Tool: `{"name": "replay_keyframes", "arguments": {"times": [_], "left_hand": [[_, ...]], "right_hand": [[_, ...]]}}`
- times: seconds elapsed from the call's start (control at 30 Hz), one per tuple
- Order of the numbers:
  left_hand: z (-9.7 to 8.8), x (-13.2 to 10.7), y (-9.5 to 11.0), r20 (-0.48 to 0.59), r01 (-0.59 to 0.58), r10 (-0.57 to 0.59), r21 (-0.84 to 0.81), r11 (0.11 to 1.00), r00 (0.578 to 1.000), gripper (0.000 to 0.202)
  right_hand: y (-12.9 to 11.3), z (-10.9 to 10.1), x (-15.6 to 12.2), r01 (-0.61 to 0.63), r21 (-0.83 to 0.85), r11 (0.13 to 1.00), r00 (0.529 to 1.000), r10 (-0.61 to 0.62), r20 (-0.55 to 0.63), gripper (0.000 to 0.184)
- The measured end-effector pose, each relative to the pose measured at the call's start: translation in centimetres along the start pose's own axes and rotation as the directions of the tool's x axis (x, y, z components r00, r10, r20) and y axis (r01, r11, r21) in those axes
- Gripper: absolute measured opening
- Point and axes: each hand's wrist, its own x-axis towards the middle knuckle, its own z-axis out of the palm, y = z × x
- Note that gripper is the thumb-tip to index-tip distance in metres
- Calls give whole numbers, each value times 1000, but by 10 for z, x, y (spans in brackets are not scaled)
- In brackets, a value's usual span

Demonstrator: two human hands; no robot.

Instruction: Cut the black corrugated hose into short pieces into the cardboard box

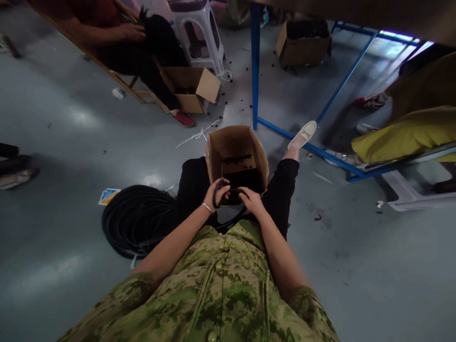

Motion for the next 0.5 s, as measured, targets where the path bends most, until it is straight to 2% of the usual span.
{"name": "replay_keyframes", "arguments": {"times": [0.07,0.13,0.2,0.27,0.37,0.5], "left_hand": [[-3,1,4,-29,-12,10,-49,999,1000,43],[-6,2,7,-9,-3,2,-110,994,1000,47],[-9,2,7,45,41,-35,-152,988,998,51],[-12,1,4,109,87,-72,-138,987,991,56],[-15,0,-2,184,39,-39,1,999,982,58],[-13,-2,-12,230,-109,59,213,971,971,55]], "right_hand": [[-2,-3,0,-124,201,972,992,126,5,33],[-4,-6,0,-192,410,892,977,211,-2,38],[-5,-9,0,-183,566,804,965,258,-55,40],[-6,-11,0,-143,630,764,953,277,-121,42],[-6,-10,-2,-123,550,826,951,257,-173,45],[-4,-7,-5,-87,209,974,959,139,-248,48]]}}
